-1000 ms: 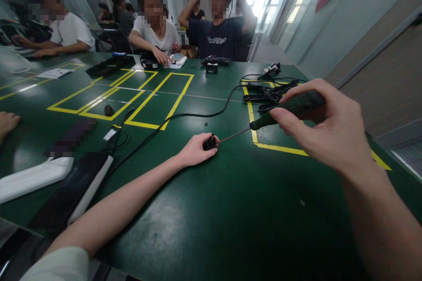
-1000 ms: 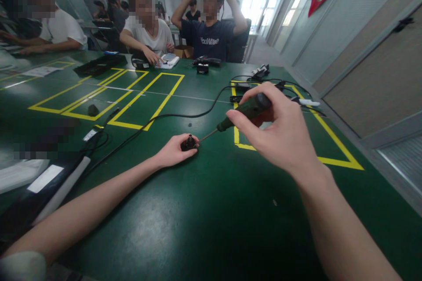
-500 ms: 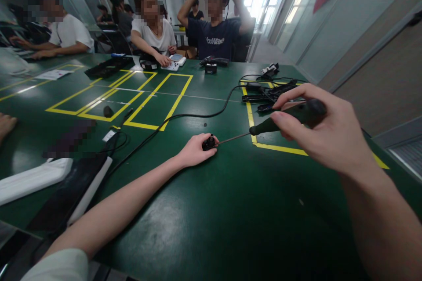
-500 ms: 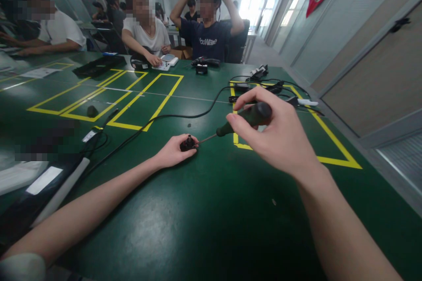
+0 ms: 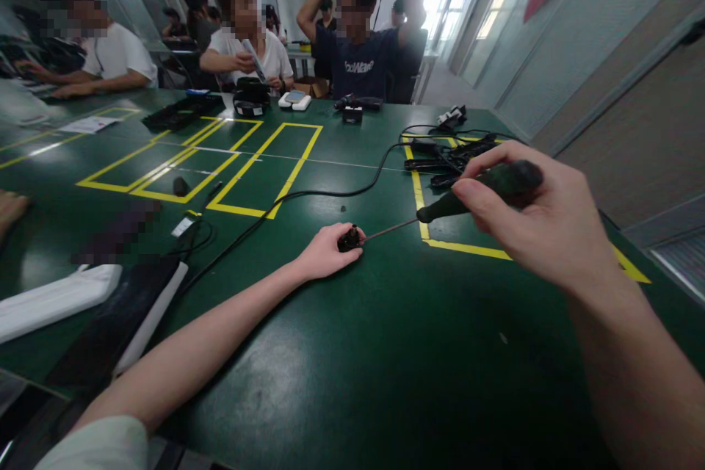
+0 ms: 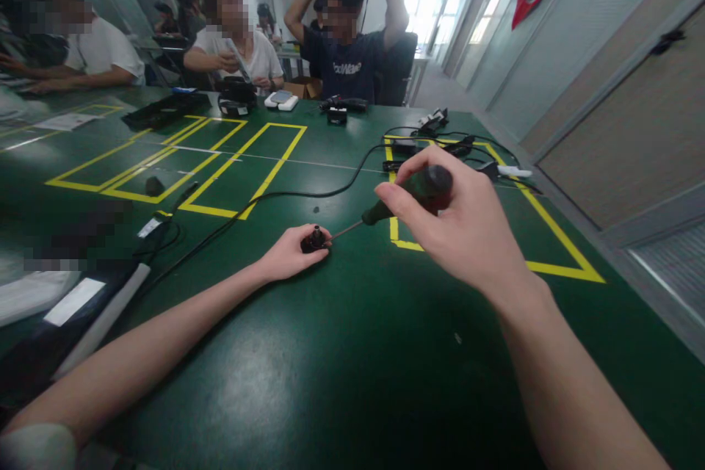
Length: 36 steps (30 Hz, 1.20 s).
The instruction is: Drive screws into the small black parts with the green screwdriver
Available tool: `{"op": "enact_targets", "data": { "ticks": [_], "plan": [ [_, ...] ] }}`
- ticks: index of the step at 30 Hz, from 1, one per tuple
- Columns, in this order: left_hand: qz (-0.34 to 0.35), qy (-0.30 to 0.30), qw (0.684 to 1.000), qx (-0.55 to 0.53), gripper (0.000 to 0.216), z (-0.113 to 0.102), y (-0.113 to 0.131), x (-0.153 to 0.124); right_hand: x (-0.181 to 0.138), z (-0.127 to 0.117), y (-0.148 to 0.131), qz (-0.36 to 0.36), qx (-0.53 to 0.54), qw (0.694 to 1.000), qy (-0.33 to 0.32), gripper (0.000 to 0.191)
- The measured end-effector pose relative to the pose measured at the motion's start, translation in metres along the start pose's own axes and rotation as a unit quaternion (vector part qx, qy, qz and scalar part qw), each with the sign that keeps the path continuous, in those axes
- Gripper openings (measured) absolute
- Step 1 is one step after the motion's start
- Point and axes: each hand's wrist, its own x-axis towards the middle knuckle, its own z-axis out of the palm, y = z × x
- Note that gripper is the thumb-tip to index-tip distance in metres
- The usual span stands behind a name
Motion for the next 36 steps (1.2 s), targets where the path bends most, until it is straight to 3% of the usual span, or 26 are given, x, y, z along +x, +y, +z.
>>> {"op": "enact_targets", "data": {
  "ticks": [8,15,21,26,29,36],
  "plan": [
    [-0.003,0.0,1.0,0.004,0.02,0.001,-0.003,0.0,-0.001,-0.004,0.001,-0.047,0.022,0.998,-0.025,0.01],
    [-0.002,0.002,1.0,0.011,0.018,-0.001,0.0,0.0,0.0,-0.004,0.0,0.011,-0.003,1.0,-0.017,0.027],
    [-0.032,0.084,0.994,0.059,0.025,0.001,-0.005,0.0,-0.001,0.0,-0.004,0.016,0.039,0.999,0.029,0.017],
    [-0.001,0.013,1.0,0.003,0.038,0.0,-0.012,0.001,0.0,0.004,-0.003,0.007,0.059,0.997,0.045,0.013],
    [0.004,-0.03,0.997,-0.07,0.034,-0.002,-0.014,0.002,0.0,0.005,-0.001,0.004,0.06,0.997,0.045,0.012],
    [-0.008,-0.012,0.997,-0.077,0.023,-0.003,-0.012,0.002,-0.001,0.008,0.003,-0.012,0.059,0.998,0.019,0.008]
  ]
}}
